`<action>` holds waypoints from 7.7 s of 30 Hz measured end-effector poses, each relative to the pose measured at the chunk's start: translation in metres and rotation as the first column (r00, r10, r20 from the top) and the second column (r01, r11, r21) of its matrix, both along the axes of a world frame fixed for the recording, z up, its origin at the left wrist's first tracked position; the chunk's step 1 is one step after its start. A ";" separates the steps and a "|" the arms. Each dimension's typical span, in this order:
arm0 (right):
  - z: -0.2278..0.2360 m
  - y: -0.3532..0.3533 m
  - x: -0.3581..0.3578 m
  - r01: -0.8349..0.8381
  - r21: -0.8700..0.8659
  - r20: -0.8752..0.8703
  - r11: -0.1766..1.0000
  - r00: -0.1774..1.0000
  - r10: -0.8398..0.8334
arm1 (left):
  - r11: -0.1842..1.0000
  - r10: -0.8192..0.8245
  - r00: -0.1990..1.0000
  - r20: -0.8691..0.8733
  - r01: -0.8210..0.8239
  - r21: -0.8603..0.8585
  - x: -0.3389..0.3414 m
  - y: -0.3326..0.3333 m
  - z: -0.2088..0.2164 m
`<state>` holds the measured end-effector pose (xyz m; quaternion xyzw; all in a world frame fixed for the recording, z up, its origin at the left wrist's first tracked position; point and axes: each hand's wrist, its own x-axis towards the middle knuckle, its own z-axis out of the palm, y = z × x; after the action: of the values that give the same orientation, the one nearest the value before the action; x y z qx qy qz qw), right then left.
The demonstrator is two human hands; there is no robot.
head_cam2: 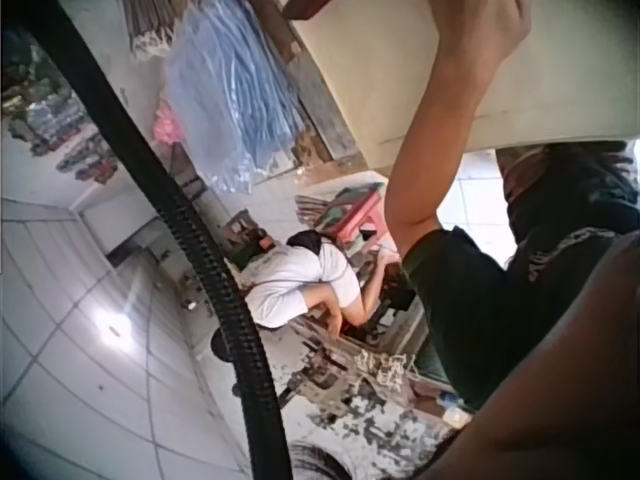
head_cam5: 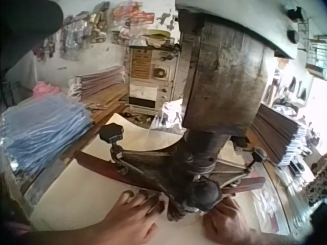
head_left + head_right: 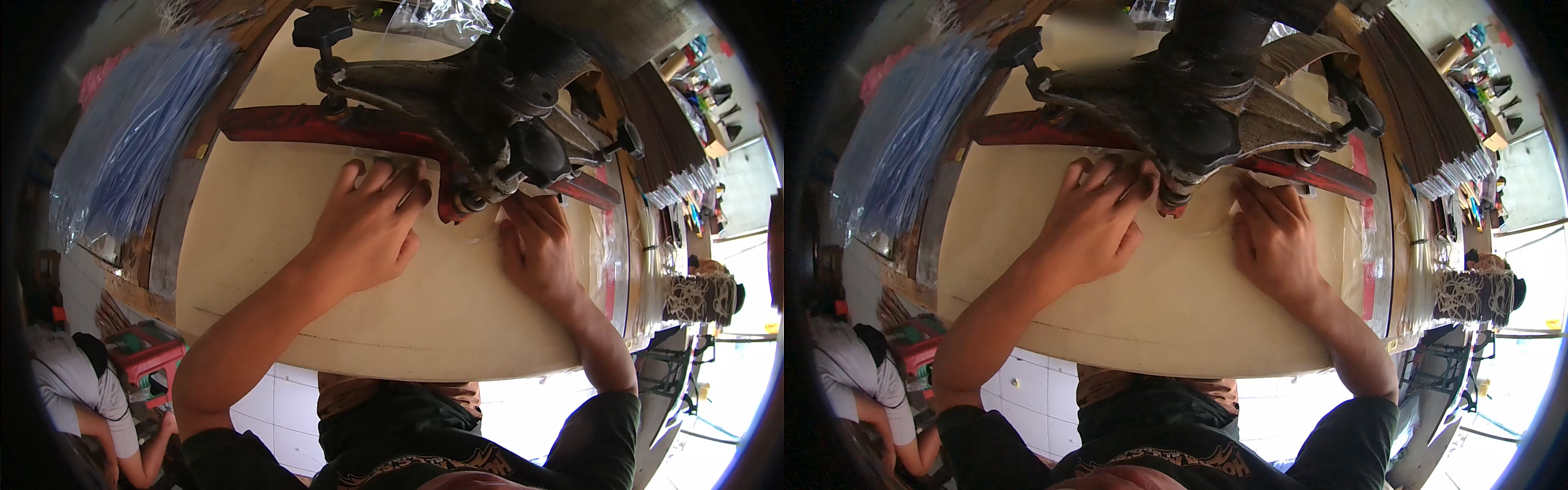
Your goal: The person places a small white component into a clear plastic bag, aligns the opening of the bag under a manual heat-sealing machine, and presses the handle down to seal the bag.
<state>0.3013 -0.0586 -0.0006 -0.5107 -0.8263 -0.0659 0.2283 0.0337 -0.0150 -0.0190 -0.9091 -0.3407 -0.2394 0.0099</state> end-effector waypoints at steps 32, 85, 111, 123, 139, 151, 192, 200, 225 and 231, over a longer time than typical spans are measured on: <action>-0.003 0.001 -0.005 -0.006 0.003 -0.013 1.000 1.000 0.006 | 0.996 0.062 0.996 0.063 -0.066 0.061 0.001 0.001 -0.008; 0.000 -0.002 -0.009 0.021 -0.083 0.011 0.996 1.000 -0.020 | 0.998 0.069 0.996 0.054 -0.069 0.002 0.002 -0.001 -0.013; -0.003 -0.003 -0.010 -0.004 0.009 -0.042 1.000 0.999 0.005 | 1.000 -0.006 0.999 0.046 0.006 0.003 -0.009 -0.002 0.002; 0.008 -0.010 0.017 0.197 0.114 -0.431 0.974 0.893 -0.130 | 0.999 -0.012 1.000 0.017 0.011 0.051 -0.015 0.007 0.020; 0.005 -0.010 0.027 0.118 -0.128 -0.353 0.985 0.923 -0.156 | 0.995 0.037 0.998 0.047 -0.032 -0.097 -0.011 0.004 0.028; 0.001 -0.005 0.020 0.020 -0.025 -0.240 0.999 0.971 -0.025 | 0.995 -0.062 0.997 -0.040 0.058 -0.079 -0.009 0.007 0.015; 0.002 0.000 0.008 0.006 -0.002 0.042 1.000 0.999 -0.006 | 0.993 -0.044 0.999 0.018 0.042 0.107 -0.004 0.010 -0.004; 0.012 -0.003 0.005 0.040 -0.093 0.070 0.995 0.997 -0.033 | 0.994 -0.022 1.000 0.019 0.020 0.111 -0.001 0.009 -0.002; -0.001 -0.002 0.007 0.075 -0.079 0.031 0.994 0.997 -0.073 | 1.000 -0.006 0.999 0.048 0.005 0.022 -0.003 0.005 -0.007; -0.004 -0.002 0.005 0.066 -0.048 0.021 0.997 0.998 -0.065 | 0.998 0.007 0.999 0.044 -0.010 0.054 -0.001 0.005 -0.012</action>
<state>0.3065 -0.0602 -0.0049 -0.5424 -0.8126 -0.0583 0.2054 0.0323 -0.0104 -0.0309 -0.9017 -0.3379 -0.2683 0.0283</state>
